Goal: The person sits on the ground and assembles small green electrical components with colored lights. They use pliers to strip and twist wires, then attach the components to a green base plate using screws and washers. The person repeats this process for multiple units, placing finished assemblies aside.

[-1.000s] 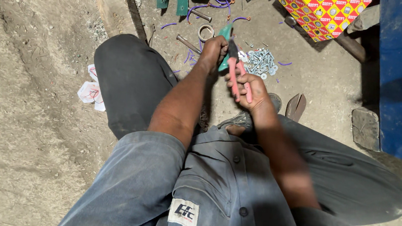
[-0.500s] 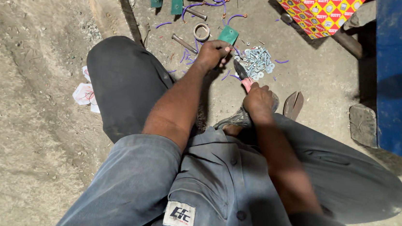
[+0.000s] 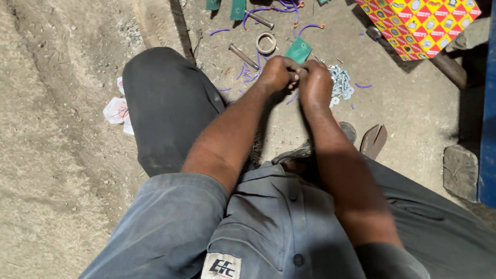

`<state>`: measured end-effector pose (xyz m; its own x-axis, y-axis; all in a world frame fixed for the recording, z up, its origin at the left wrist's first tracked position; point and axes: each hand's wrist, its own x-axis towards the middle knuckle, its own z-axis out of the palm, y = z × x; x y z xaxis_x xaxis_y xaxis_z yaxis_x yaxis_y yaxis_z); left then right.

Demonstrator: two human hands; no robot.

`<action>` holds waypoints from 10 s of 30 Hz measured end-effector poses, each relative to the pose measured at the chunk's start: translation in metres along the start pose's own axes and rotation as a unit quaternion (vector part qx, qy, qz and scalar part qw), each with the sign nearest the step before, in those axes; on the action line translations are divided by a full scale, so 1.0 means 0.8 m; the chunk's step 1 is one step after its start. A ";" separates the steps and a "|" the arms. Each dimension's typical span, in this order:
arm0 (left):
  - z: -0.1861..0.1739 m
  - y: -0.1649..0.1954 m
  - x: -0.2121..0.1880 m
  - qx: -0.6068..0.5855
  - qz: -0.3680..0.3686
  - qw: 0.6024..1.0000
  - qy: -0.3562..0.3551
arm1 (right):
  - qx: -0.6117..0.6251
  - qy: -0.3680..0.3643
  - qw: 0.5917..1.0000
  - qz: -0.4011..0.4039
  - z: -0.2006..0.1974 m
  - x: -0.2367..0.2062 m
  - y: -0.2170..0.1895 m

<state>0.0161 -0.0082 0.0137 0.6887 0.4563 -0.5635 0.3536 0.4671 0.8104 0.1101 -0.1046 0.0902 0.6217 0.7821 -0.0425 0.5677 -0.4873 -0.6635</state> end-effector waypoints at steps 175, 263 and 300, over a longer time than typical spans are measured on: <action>-0.002 -0.003 -0.016 0.033 -0.137 0.990 0.018 | -0.041 -0.052 0.998 -0.016 0.021 -0.061 0.044; 0.038 0.354 -0.475 0.056 0.638 0.696 -0.326 | 0.365 -0.062 0.885 0.284 0.095 -0.033 0.066; 0.031 0.369 -0.463 0.042 0.627 0.667 -0.401 | 0.406 -0.070 0.844 0.344 0.099 -0.035 0.052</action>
<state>-0.1191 -0.0580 0.4658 0.5808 -0.1188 0.8053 -0.8076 0.0398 0.5884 0.0738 -0.1165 0.0047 0.5507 0.4885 -0.6768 -0.4943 -0.4625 -0.7360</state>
